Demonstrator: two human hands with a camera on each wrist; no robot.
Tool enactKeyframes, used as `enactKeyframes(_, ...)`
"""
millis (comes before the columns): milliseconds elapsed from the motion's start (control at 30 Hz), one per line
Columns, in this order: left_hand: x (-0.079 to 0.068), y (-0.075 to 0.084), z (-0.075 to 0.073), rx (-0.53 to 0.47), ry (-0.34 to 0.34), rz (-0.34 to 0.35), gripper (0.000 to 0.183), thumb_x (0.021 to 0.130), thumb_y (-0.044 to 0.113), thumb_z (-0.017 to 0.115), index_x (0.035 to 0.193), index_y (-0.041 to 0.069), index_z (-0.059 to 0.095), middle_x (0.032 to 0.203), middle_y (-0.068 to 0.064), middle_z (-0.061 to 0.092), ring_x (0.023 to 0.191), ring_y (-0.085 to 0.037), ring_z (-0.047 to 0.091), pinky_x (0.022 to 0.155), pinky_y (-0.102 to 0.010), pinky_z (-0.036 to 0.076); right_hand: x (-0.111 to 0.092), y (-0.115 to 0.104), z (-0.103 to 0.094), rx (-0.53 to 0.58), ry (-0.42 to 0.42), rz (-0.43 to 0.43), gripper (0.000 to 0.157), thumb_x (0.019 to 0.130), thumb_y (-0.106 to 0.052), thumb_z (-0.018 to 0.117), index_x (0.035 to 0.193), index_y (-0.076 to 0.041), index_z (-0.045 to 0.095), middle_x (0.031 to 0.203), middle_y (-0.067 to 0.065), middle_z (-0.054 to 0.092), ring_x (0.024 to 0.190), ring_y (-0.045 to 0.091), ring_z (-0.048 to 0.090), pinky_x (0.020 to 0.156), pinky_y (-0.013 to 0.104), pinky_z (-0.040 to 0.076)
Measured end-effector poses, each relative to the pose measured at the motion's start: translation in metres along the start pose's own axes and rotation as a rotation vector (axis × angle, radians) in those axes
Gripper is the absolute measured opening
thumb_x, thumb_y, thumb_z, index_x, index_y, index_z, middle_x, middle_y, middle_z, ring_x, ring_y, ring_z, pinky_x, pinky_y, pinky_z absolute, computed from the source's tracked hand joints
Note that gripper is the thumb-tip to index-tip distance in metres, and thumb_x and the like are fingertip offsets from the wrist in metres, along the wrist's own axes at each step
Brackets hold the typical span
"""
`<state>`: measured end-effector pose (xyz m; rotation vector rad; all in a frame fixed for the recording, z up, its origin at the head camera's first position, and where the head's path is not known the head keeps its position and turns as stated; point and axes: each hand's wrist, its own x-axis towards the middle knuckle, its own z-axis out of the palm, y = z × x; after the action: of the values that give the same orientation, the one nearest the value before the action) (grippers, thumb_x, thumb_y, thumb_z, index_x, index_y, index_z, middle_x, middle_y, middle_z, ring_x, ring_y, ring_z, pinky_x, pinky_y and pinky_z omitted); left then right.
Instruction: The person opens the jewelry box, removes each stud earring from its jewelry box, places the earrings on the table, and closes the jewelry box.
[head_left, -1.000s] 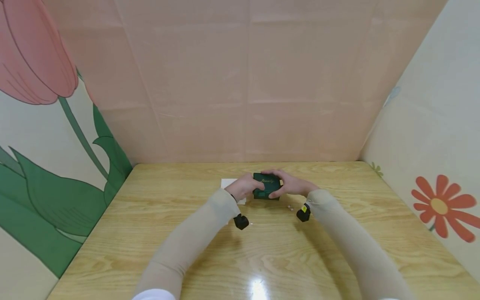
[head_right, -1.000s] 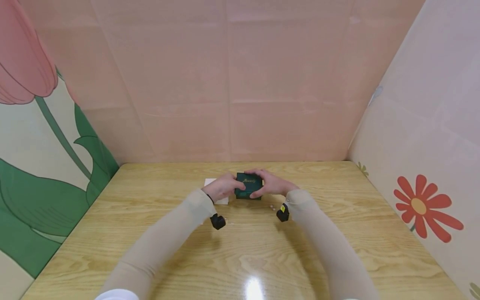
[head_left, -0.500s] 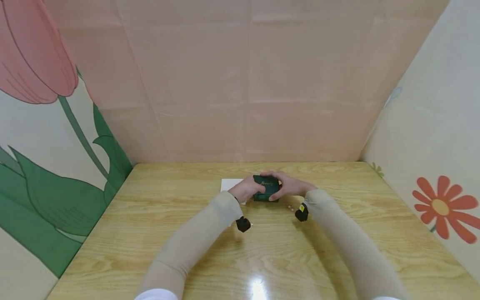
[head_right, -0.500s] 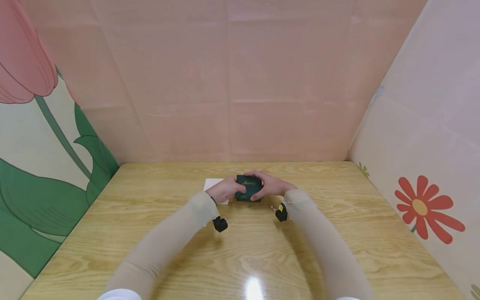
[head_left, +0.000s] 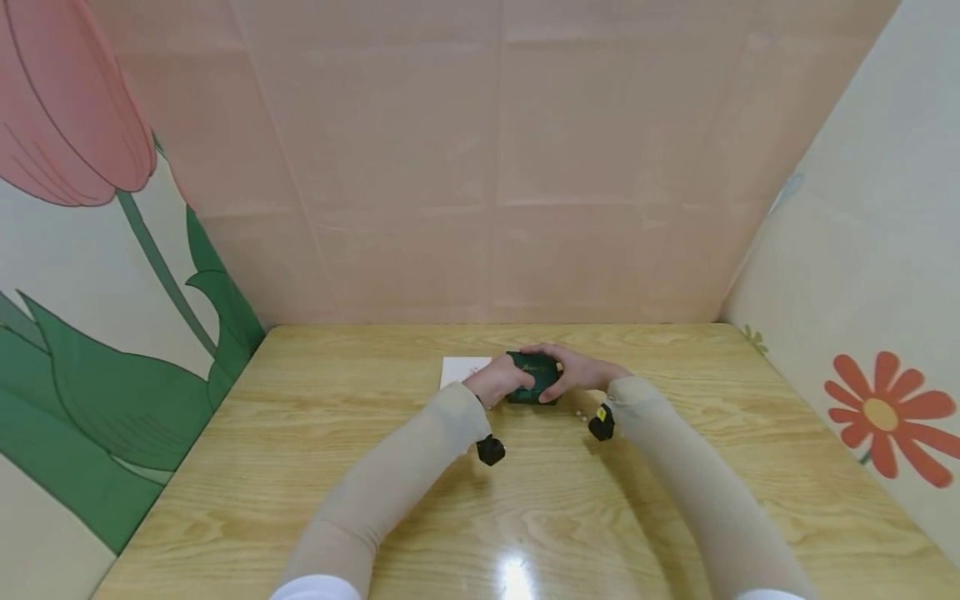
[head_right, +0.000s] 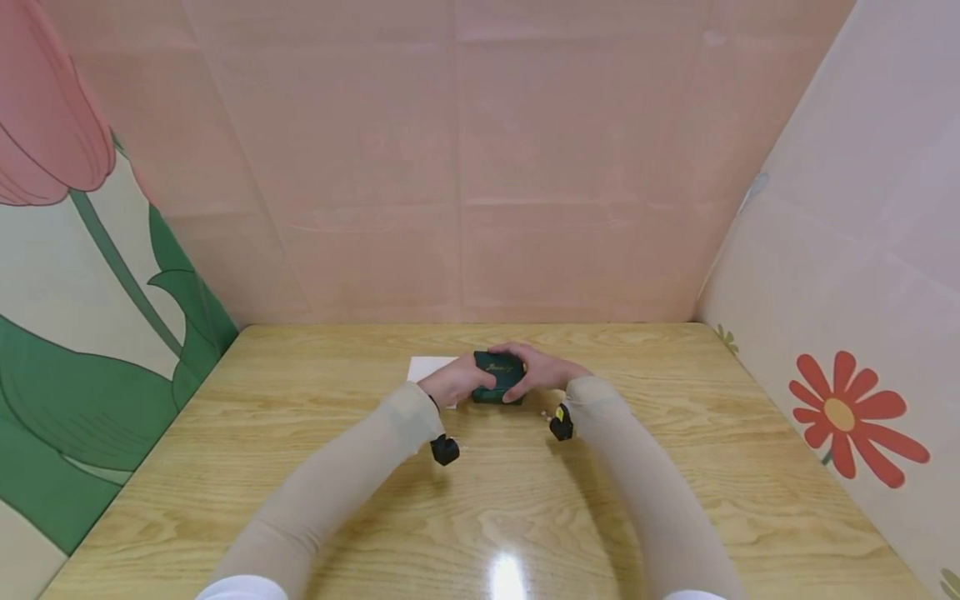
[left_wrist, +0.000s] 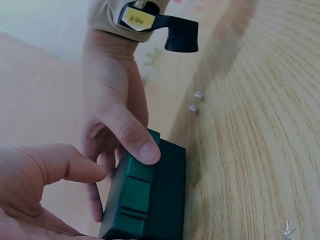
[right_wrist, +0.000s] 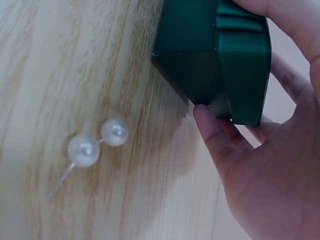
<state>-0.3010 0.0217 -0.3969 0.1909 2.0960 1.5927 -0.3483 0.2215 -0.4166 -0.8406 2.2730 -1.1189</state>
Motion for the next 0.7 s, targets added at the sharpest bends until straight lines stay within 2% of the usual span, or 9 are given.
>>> enactKeyframes(167, 0.0004, 0.0006, 0.0029, 0.021, 0.018, -0.009, 0.062, 0.084, -0.003, 0.059, 0.143, -0.002, 0.04, 0.14, -0.017, 0.049, 0.122, -0.029, 0.051, 0.105, -0.041, 0.041, 0.0021, 0.0046, -0.0005, 0.014, -0.01, -0.001, 0.092, 0.078, -0.011, 0.081, 0.152, -0.008, 0.026, 0.155, 0.02, 0.019, 0.134, 0.04, 0.03, 0.105, 0.053, 0.031)
enactKeyframes(500, -0.003, 0.0018, 0.0025, 0.051, 0.001, -0.028, 0.061, 0.086, 0.0, 0.058, 0.144, -0.001, 0.039, 0.141, -0.015, 0.048, 0.122, -0.028, 0.051, 0.104, -0.042, 0.041, 0.0047, 0.0059, -0.0001, -0.031, -0.01, 0.087, 0.093, 0.076, -0.02, 0.083, 0.152, -0.021, 0.029, 0.158, 0.012, 0.016, 0.14, 0.037, 0.023, 0.11, 0.055, 0.028)
enactKeyframes(700, -0.0013, 0.0017, 0.0033, 0.036, -0.007, -0.026, 0.06, 0.087, 0.001, 0.057, 0.144, -0.001, 0.039, 0.142, -0.014, 0.048, 0.124, -0.028, 0.051, 0.105, -0.042, 0.041, 0.0029, 0.0048, 0.0004, -0.029, -0.009, 0.095, 0.09, 0.077, -0.021, 0.083, 0.151, -0.023, 0.031, 0.157, 0.015, 0.015, 0.138, 0.039, 0.025, 0.108, 0.055, 0.031)
